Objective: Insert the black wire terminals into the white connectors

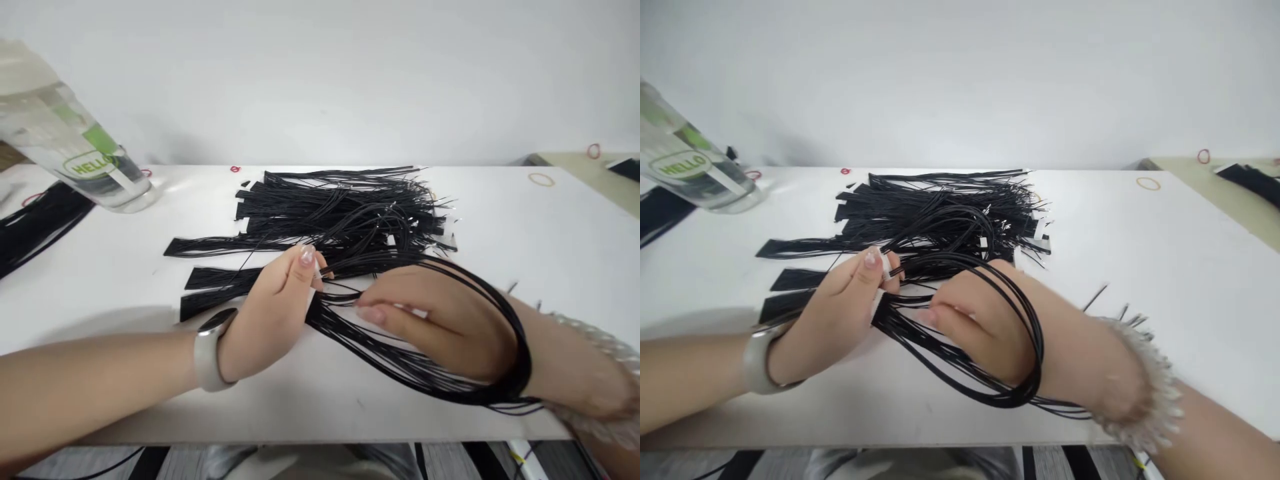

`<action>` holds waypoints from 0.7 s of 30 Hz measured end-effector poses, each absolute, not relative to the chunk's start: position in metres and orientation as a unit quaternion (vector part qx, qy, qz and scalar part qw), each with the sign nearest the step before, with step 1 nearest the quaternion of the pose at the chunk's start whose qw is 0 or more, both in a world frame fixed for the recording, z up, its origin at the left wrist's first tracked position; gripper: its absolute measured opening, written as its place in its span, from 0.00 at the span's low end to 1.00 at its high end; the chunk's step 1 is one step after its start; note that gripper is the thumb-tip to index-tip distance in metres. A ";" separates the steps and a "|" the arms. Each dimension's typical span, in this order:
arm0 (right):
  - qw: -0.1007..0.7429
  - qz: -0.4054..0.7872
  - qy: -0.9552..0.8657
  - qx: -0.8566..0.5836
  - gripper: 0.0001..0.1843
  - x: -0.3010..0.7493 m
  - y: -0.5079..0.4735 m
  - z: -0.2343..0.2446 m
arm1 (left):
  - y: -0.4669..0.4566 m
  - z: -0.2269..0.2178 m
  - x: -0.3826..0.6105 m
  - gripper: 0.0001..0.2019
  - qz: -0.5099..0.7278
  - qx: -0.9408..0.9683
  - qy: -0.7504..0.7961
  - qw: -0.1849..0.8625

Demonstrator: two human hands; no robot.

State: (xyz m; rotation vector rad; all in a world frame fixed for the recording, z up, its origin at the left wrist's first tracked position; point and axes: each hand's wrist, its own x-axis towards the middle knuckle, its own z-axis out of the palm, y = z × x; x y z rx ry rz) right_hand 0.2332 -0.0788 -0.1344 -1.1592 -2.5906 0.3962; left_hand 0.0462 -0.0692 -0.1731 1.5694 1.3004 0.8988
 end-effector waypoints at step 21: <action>0.074 0.065 -0.899 -0.427 0.08 0.270 -0.069 -0.128 | -0.069 -0.173 0.047 0.19 0.323 0.670 0.523 0.417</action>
